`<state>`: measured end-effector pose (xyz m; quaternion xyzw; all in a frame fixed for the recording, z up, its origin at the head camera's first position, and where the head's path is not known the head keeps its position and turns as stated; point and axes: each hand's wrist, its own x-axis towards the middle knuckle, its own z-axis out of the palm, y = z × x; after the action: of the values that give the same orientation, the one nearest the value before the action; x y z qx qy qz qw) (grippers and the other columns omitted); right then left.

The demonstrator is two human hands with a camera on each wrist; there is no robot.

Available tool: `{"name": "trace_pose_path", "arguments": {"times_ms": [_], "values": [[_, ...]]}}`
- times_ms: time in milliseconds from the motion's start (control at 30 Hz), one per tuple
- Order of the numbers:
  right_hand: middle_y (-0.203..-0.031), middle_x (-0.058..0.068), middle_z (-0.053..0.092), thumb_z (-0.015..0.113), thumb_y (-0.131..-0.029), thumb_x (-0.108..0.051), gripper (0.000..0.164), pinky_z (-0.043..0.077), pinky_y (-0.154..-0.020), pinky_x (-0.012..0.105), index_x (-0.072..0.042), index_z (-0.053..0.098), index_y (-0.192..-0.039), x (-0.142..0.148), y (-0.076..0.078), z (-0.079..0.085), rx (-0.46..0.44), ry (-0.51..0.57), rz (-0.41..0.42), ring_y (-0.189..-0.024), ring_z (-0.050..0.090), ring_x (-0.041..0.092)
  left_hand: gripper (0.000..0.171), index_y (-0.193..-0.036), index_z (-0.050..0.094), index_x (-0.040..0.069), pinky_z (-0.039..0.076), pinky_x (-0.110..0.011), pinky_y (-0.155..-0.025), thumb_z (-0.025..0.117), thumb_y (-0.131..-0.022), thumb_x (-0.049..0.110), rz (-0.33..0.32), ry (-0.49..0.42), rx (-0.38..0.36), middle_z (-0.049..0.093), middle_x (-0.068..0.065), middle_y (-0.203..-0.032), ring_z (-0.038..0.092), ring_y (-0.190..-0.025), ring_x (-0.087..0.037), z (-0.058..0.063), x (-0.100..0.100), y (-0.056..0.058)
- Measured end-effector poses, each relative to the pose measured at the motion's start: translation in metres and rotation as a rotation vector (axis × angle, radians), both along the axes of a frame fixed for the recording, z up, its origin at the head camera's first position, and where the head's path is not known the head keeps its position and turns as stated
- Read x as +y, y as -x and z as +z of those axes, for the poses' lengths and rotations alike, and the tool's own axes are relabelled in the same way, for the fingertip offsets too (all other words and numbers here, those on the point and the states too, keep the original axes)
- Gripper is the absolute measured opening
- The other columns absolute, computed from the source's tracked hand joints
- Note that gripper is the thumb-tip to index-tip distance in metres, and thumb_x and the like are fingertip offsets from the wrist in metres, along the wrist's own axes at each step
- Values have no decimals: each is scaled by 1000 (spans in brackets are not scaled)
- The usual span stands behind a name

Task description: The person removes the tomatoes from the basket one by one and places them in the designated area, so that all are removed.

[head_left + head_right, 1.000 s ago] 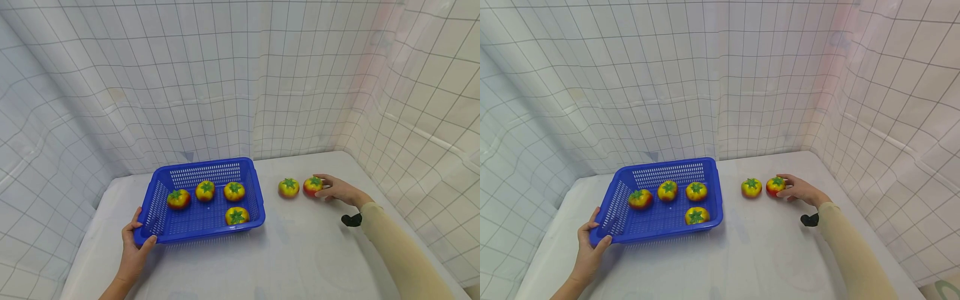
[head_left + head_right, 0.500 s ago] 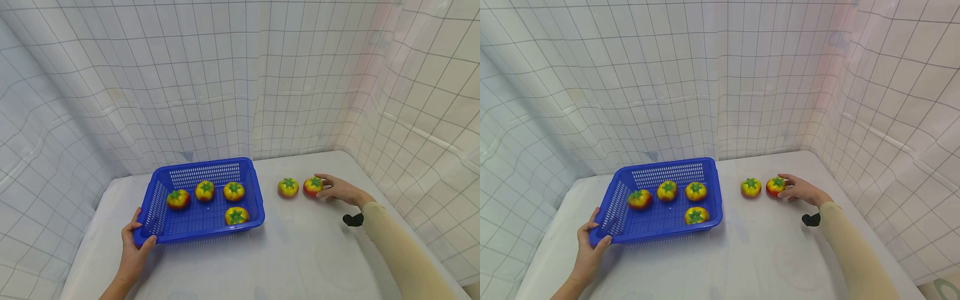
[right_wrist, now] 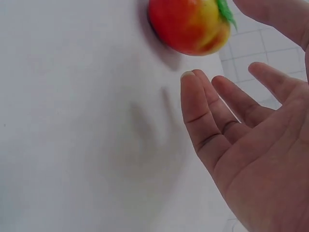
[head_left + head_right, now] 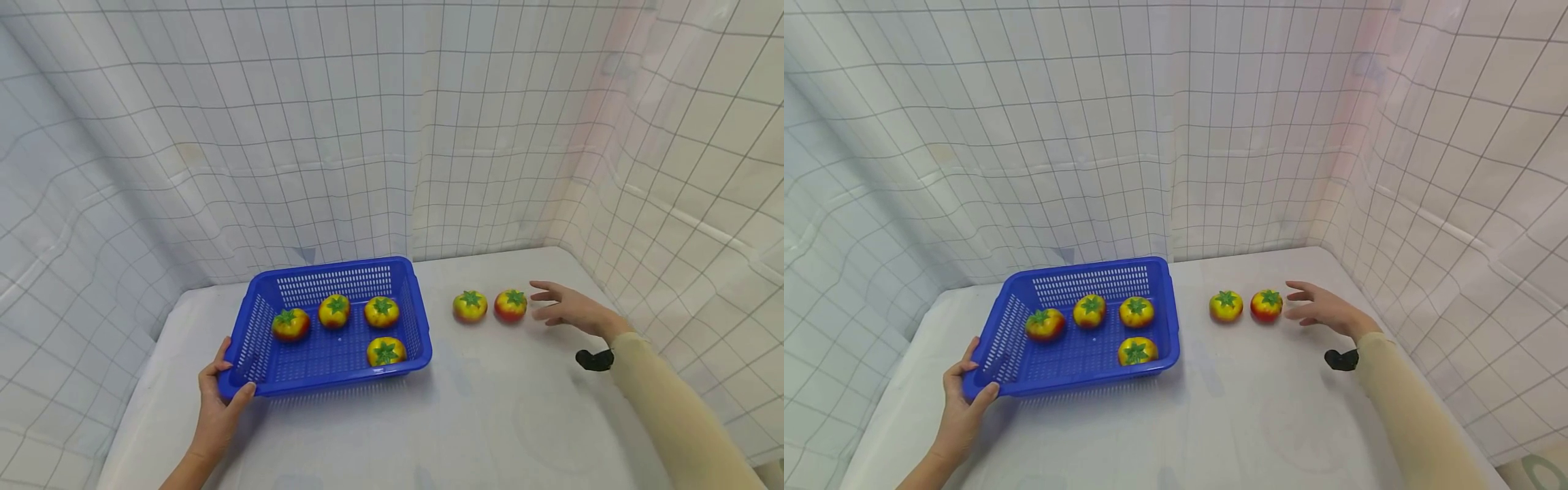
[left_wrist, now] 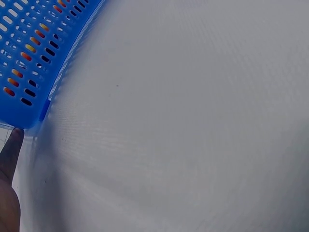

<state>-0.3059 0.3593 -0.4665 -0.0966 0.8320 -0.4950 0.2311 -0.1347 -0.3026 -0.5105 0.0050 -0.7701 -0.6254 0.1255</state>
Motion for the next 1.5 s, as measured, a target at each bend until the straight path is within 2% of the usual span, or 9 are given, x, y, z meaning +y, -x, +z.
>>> {"name": "trace_pose_path", "arguments": {"times_ms": [267, 567, 800, 933, 1100, 1367, 1500], "values": [[-161, 28, 26, 69, -98, -24, 86, 52, -94, 33, -8, 15, -163, 4, -2, 17, 76, 52, -43, -132, 48, 41, 49, -129, 21, 26, 35, -5, -97, 56, -103, 4, 1, -43, -2, 3, 9, -171, 6, -155, -32, 1, 1, 1], [-159, 24, 33, 67, -100, -29, 80, 51, -95, 30, -11, 20, -162, -7, -1, 35, 144, 57, -36, -133, 48, 42, 48, -130, 20, 27, 32, -7, -102, 55, -104, 7, 15, -20, -15, 2, 10, -171, 6, -155, -30, 2, 3, 2], [-152, 21, 45, 65, -101, -33, 68, 53, -94, 31, -9, 35, -157, -33, -2, 47, 218, 47, -40, -130, 51, 37, 47, -129, 20, 26, 31, -7, -104, 55, -104, 6, 7, -34, -3, 2, 10, -171, 5, -155, -29, 2, 2, 3], [-148, 16, 51, 67, -100, -30, 63, 52, -98, 38, -11, 42, -154, -50, -2, 51, 231, 62, -34, -128, 53, 33, 48, -128, 21, 26, 32, -7, -103, 55, -103, 4, -2, -58, 9, 3, 9, -171, 5, -155, -29, 1, 2, 2], [-145, 10, 55, 69, -98, -34, 61, 44, -103, 48, -16, 46, -152, -70, -3, 55, 246, 48, -5, -127, 55, 30, 49, -128, 21, 27, 33, -7, -102, 55, -103, 4, -2, -67, 9, 3, 9, -171, 5, -155, -30, 0, 2, 1], [-142, 7, 58, 71, -97, -32, 58, 50, -101, 40, -20, 50, -149, -101, -4, 60, 244, 74, 70, -130, 55, 28, 47, -128, 21, 25, 32, -7, -103, 55, -103, 4, -3, -66, 18, 4, 9, -171, 5, -155, -29, 1, 3, 0], [-140, 5, 60, 72, -96, -30, 55, 49, -103, 44, -22, 52, -147, -118, -3, 64, 242, 78, 100, -128, 57, 27, 47, -128, 21, 25, 32, -7, -103, 54, -103, 4, -1, -64, 22, 4, 9, -171, 5, -155, -29, 1, 4, 0]]}}
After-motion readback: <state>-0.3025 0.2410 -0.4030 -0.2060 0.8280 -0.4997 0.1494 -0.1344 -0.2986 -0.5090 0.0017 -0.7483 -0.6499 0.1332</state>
